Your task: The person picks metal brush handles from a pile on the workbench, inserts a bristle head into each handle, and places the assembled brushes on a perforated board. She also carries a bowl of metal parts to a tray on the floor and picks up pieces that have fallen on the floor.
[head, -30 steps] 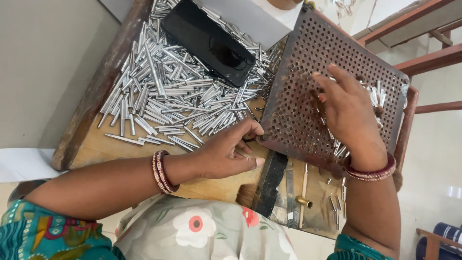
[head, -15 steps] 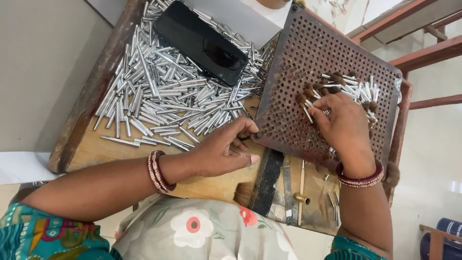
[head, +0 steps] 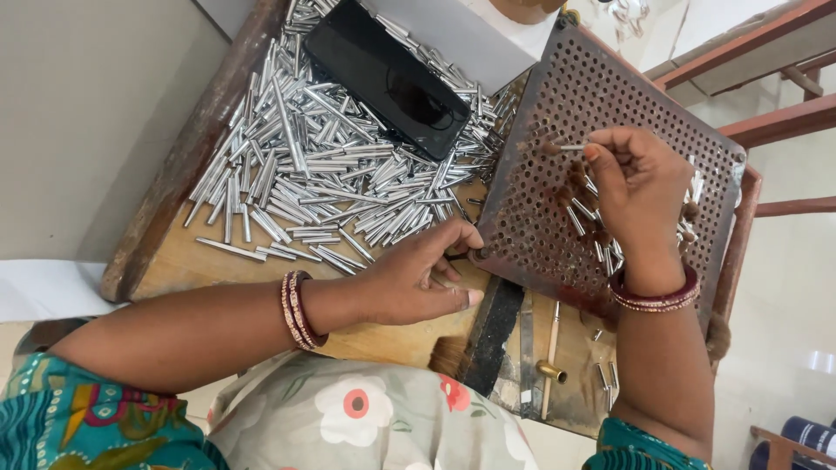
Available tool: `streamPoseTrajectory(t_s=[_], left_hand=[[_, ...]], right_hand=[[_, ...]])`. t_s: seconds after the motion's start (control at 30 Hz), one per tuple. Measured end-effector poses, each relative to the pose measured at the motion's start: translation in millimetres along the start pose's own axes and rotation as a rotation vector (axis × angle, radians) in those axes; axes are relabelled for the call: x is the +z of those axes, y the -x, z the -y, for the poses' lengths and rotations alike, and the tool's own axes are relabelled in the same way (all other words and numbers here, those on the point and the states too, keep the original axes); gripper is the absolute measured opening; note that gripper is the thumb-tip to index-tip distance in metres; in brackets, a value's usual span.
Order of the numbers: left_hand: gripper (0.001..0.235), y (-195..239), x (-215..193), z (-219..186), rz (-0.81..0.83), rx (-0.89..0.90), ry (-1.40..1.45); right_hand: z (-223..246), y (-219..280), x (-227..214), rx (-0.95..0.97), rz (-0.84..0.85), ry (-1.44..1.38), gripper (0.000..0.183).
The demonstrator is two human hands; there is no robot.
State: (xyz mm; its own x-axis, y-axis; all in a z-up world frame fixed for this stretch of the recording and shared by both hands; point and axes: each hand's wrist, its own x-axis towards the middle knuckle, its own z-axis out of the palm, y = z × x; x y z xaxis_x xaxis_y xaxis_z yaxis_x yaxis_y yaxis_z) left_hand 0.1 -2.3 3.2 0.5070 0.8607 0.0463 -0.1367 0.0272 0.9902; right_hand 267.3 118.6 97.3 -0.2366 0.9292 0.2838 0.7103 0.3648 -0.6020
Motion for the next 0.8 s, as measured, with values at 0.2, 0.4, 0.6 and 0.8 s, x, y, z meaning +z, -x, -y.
streamPoseTrajectory(t_s=[0.2,0.4,0.6,0.8], left_hand=[[0.059,1.0,-1.3,-6.3,0.008,0.004,0.006],[0.058,2.8,-2.3,-9.8,0.013,-0.006,-0.014],[0.057,1.9,-2.2,-8.5,0.022,-0.006,-0.004],[0.055,0.1,-1.6,-6.5,0.032,-0.027,0.014]], right_hand=[[0.8,-11.7,5.2,-0.104,-0.004,0.13,0.007],[2.7,-18.9,5.9,-0.127,0.042,0.327,0.012],[9.0,-32.6,21.5,-0.36,0.001,0.639,0.036],[22.1,-20.1,0.5,-0.493,0.065,0.66,0.034]])
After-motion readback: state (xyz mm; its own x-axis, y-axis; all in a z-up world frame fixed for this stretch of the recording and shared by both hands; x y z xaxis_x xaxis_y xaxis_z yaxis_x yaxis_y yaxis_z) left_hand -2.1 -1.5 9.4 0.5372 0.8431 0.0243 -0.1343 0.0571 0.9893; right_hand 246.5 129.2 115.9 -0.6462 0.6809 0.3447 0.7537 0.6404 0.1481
